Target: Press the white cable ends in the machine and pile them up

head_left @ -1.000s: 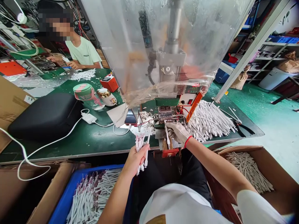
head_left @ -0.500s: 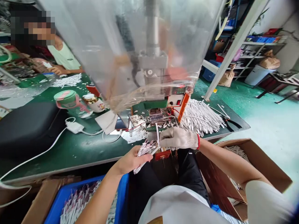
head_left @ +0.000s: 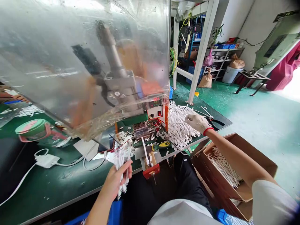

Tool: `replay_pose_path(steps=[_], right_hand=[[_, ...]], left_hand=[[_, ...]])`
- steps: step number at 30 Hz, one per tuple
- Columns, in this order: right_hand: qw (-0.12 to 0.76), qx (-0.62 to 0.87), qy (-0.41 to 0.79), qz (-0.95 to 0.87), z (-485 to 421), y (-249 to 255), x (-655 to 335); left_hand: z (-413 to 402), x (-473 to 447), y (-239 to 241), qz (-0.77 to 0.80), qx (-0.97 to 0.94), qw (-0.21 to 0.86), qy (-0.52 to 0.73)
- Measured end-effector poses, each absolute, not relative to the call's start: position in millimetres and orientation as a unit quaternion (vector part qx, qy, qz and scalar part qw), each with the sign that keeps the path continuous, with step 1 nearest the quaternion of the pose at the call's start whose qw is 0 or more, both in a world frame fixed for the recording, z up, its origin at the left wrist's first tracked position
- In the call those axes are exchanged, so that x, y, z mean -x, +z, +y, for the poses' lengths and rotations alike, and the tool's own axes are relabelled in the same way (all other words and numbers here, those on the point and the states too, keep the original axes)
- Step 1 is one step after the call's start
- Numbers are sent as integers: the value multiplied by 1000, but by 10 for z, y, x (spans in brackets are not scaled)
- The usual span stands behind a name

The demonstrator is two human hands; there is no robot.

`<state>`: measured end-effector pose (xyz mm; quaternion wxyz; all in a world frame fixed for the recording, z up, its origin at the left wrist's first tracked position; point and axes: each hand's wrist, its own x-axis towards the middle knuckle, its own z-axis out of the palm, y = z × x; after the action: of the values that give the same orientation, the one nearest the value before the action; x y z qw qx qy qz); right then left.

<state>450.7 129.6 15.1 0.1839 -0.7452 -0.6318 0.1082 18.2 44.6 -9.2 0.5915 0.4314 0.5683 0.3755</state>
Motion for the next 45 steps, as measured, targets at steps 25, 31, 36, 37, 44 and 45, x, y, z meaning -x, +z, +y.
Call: replay_pose_path(steps=[25, 31, 36, 37, 44, 45], right_hand=[[370, 514, 637, -440, 638, 21, -2748], [402, 532, 617, -418, 822, -138, -2367], [413, 544, 615, -395, 930, -244, -2271], [414, 543, 617, -391, 950, -267, -2263], [409, 551, 632, -360, 1050, -338, -2240], [411, 551, 633, -355, 1051, -331, -2236]], left_hand=[[688, -761, -259, 609, -422, 534, 407], [423, -360, -165, 582, -369, 563, 456], [288, -197, -229, 586, -333, 569, 471], [274, -188, -245, 588, -330, 571, 469], [236, -173, -255, 599, -325, 566, 463], [234, -173, -243, 599, -329, 565, 462]])
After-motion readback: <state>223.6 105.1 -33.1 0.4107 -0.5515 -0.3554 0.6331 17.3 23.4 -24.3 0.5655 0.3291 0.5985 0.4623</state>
